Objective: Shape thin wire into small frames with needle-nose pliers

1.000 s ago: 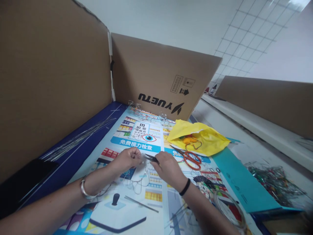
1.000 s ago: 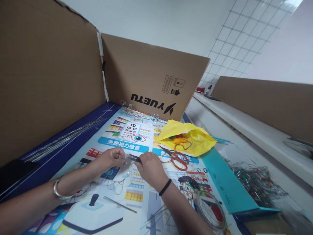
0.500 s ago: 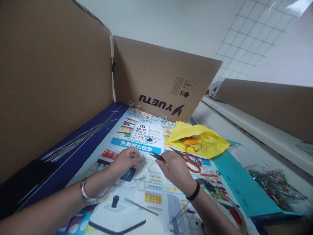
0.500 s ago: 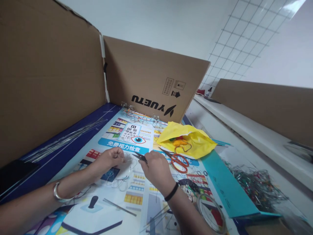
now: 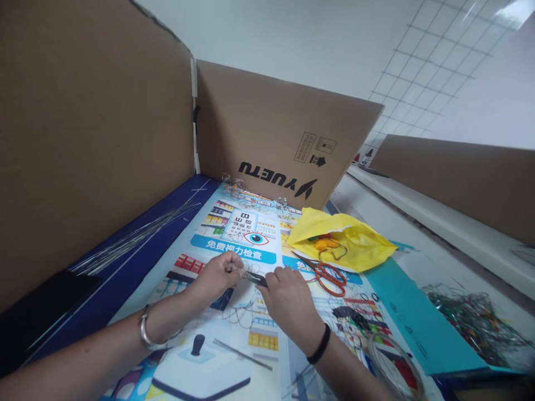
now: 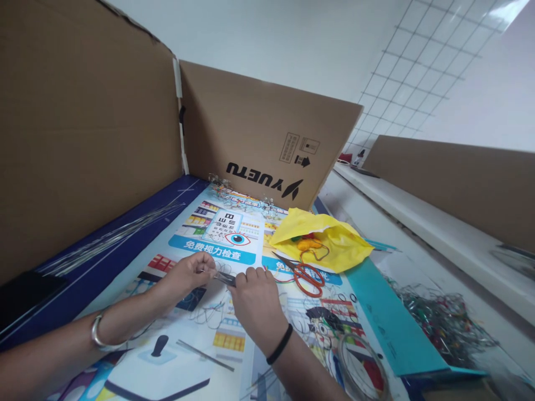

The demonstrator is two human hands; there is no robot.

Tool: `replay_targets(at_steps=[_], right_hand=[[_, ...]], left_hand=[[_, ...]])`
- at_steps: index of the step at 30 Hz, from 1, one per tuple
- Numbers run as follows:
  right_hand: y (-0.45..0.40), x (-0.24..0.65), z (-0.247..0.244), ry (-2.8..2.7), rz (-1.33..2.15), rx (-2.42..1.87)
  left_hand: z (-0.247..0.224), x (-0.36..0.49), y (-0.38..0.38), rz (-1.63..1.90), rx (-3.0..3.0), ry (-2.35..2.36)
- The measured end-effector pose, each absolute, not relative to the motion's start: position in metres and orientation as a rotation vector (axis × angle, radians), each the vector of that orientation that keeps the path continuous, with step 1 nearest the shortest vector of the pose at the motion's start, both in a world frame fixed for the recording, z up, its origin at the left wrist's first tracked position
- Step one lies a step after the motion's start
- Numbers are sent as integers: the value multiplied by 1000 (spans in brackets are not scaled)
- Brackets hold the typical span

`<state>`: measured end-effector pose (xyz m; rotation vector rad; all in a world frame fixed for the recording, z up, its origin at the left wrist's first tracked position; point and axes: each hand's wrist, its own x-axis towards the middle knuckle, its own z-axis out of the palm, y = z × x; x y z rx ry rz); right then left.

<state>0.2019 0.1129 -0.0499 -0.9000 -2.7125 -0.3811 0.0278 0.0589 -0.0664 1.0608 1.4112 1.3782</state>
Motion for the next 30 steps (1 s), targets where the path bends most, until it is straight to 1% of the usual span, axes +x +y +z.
replay_targets(at_steps=[4,14,18,23,30], right_hand=[[114,202,-53,-2716,-359,-880],[114,203,-54,-2696,-447,-816],[115,204,-55,-2708,-422,-821],[117,207,-48,-2718,-297,-846],[120,210,-46,-2739,-342,-768]], left_hand=[[-67,28,59,1381,1075,1428],[-69,27,58,1413,1008,1391],[-68,26,58,1400,1004,1375],[-64,27,58,1386,989,1324],[-64,27,57,1376,988,1311]])
